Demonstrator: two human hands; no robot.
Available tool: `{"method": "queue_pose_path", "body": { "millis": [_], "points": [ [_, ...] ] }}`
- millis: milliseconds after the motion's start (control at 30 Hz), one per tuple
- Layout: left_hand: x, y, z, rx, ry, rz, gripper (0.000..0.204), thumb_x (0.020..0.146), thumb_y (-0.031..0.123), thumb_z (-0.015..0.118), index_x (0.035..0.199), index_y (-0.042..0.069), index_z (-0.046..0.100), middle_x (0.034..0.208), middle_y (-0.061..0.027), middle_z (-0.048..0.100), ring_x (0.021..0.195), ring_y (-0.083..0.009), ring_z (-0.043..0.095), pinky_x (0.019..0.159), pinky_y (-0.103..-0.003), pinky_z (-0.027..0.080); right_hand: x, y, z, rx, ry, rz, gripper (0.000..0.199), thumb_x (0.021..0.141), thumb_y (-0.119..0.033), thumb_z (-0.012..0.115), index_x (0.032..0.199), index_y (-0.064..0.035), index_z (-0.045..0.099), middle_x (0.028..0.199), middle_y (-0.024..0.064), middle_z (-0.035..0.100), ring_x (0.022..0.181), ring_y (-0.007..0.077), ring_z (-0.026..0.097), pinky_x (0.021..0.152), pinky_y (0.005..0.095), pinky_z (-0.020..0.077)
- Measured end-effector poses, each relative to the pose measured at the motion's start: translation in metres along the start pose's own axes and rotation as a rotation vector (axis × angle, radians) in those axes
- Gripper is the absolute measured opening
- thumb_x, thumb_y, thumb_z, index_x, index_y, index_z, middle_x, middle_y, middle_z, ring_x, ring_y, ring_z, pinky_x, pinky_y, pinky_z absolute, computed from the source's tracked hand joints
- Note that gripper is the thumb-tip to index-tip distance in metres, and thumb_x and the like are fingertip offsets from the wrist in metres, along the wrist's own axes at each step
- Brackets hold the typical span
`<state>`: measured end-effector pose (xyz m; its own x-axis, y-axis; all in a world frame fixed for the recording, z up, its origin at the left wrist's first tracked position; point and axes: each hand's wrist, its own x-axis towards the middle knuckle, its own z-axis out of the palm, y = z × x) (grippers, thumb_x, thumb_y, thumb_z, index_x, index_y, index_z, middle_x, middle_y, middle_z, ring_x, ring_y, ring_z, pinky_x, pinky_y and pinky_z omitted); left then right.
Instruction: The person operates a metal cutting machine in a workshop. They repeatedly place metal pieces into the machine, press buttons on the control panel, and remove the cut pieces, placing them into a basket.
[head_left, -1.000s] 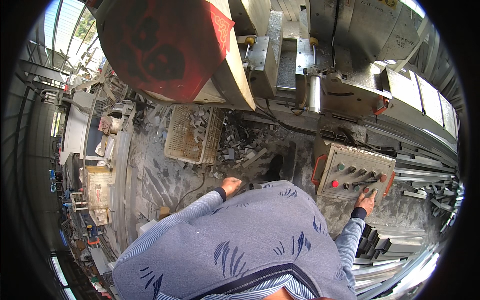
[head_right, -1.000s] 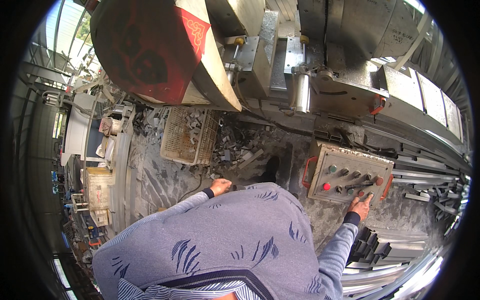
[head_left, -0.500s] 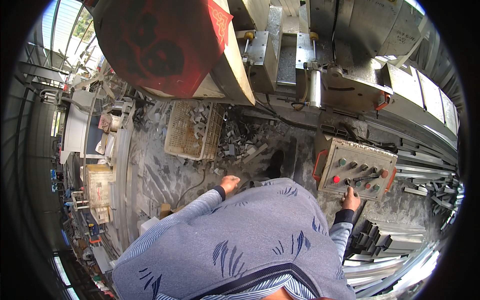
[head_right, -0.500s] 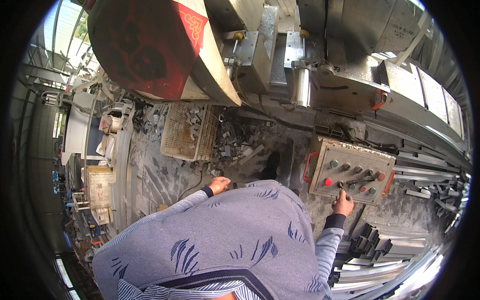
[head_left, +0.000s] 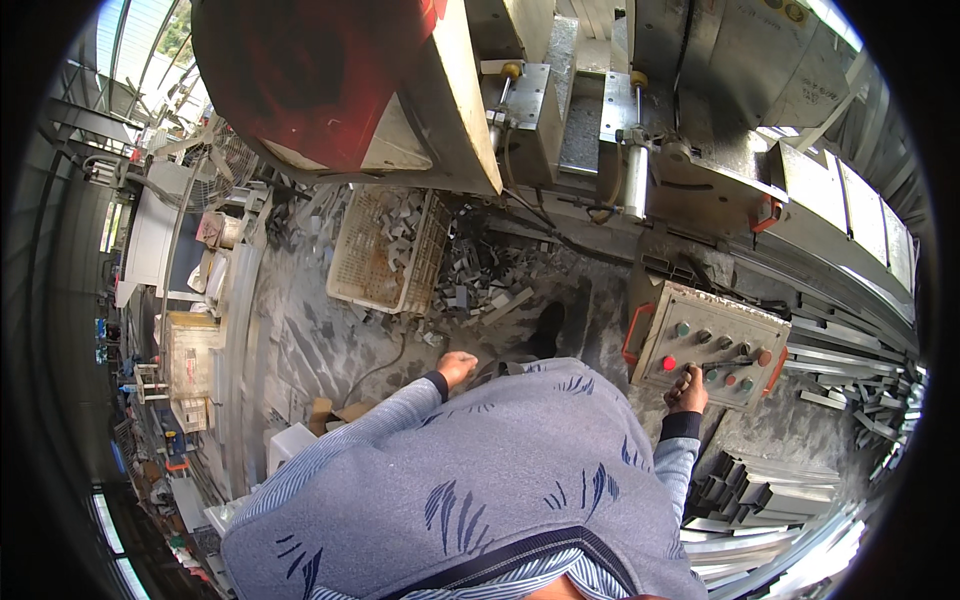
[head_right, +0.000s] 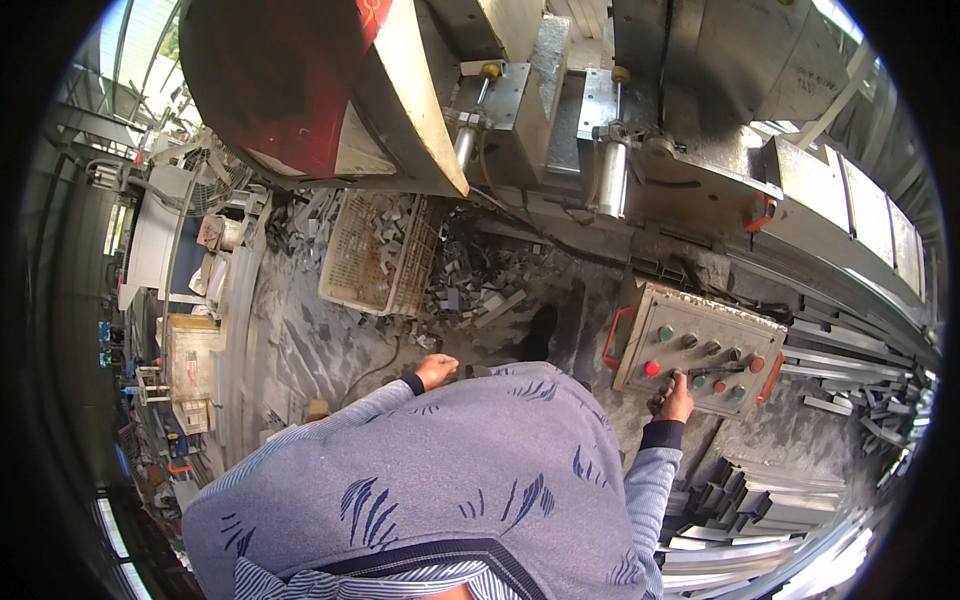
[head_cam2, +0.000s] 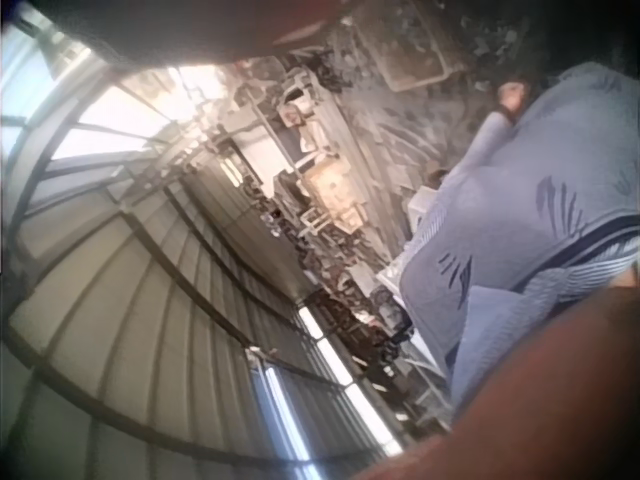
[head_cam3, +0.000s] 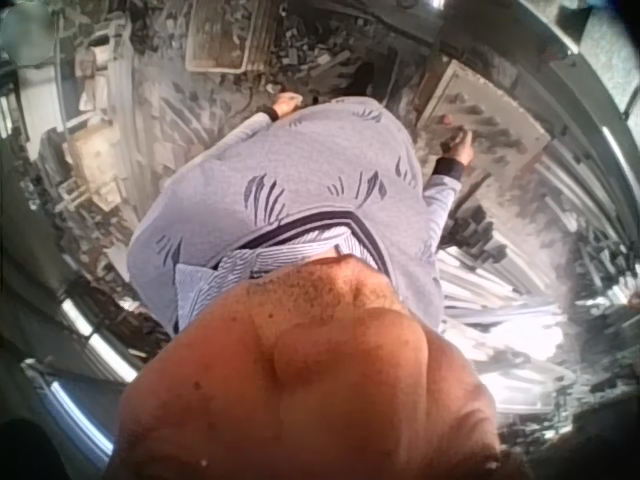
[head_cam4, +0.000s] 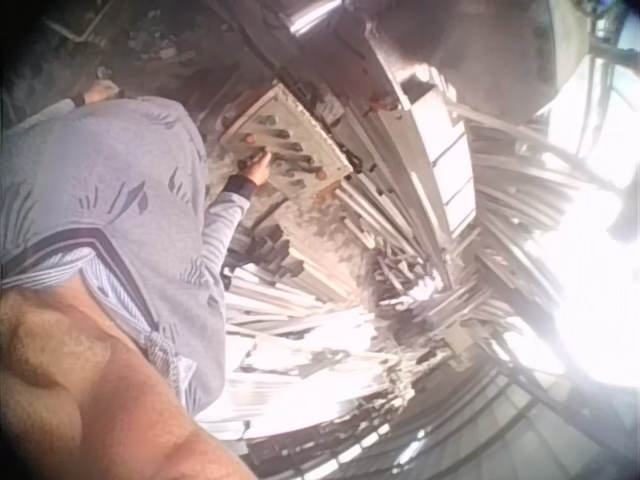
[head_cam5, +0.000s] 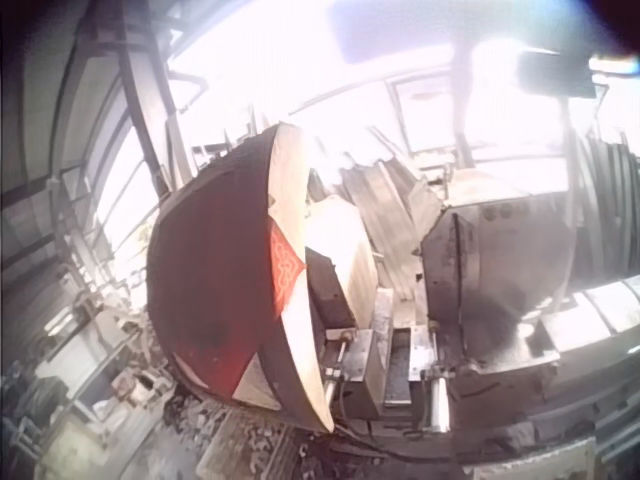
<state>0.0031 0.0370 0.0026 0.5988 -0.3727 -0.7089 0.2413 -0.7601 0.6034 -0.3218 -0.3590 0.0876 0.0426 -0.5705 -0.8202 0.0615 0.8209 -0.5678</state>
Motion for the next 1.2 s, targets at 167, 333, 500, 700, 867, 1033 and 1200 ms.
{"method": "queue_pose_path", "body": {
  "millis": [167,333,500,700,867,1033,1200],
  "points": [
    [-0.015,0.011,0.005,0.102,0.038,0.008,0.023,0.083,0.021,0.063,0.094,0.001,0.065,0.080,-0.0053,0.066,0.071,-0.0126,0.060,0.064,-0.027,0.049,0.003,-0.001,-0.004,0.028,-0.042,0.009,0.022,0.078,-0.034,0.062,0.071,-0.0149,0.054,0.052,-0.0040,0.043,0.037,0.0104,0.036,0.035,0.0247,0.0286],
    [-0.021,0.020,0.014,0.005,0.050,-0.066,0.025,0.082,0.023,0.063,0.094,0.001,0.066,0.083,-0.0072,0.067,0.074,-0.0141,0.062,0.068,-0.028,0.050,0.002,-0.003,-0.006,0.025,-0.129,0.014,0.020,0.081,-0.034,0.059,0.070,-0.0180,0.053,0.050,-0.0070,0.039,0.036,0.0088,0.033,0.035,0.0240,0.0259],
    [-0.029,0.024,0.020,0.073,0.053,-0.071,0.029,0.081,0.028,0.063,0.096,0.004,0.067,0.088,-0.0082,0.068,0.081,-0.0169,0.064,0.075,-0.031,0.049,0.002,-0.005,-0.007,-0.011,-0.128,0.032,0.018,0.081,-0.035,0.058,0.074,-0.0191,0.054,0.051,-0.0073,0.040,0.037,0.0082,0.034,0.035,0.0225,0.0271],
    [-0.029,0.009,0.030,0.103,0.097,-0.036,0.026,0.080,0.027,0.064,0.092,0.004,0.068,0.089,-0.0091,0.068,0.085,-0.0190,0.063,0.078,-0.031,0.048,0.007,-0.006,-0.011,-0.027,-0.170,0.043,0.017,0.081,-0.035,0.058,0.074,-0.0195,0.054,0.052,-0.0060,0.041,0.040,0.0106,0.037,0.038,0.0249,0.0301],
    [-0.041,0.017,0.028,0.011,0.162,0.031,0.026,0.082,0.026,0.063,0.095,0.005,0.067,0.089,-0.0081,0.068,0.079,-0.0177,0.064,0.072,-0.031,0.050,0.010,-0.007,-0.014,-0.051,-0.172,0.053,0.017,0.082,-0.033,0.057,0.075,-0.0188,0.055,0.052,-0.0060,0.041,0.040,0.0109,0.037,0.039,0.0266,0.0303],
    [-0.045,0.077,-0.018,-0.257,0.257,0.070,0.021,0.086,0.022,0.061,0.094,0.004,0.064,0.081,-0.0007,0.062,0.065,-0.0093,0.058,0.059,-0.025,0.046,0.010,-0.008,-0.014,-0.056,-0.180,0.078,0.016,0.081,-0.033,0.059,0.074,-0.0188,0.055,0.053,-0.0061,0.042,0.041,0.0108,0.036,0.040,0.0264,0.0300],
    [-0.005,0.177,-0.111,-0.097,0.433,0.355,0.021,0.085,0.019,0.061,0.091,0.000,0.064,0.073,-0.0022,0.062,0.063,-0.0101,0.056,0.062,-0.028,0.046,0.009,-0.006,-0.012,-0.010,-0.133,0.083,0.018,0.080,-0.033,0.059,0.071,-0.0185,0.054,0.055,-0.0063,0.045,0.041,0.0096,0.036,0.042,0.0253,0.0306]
  ]
}}
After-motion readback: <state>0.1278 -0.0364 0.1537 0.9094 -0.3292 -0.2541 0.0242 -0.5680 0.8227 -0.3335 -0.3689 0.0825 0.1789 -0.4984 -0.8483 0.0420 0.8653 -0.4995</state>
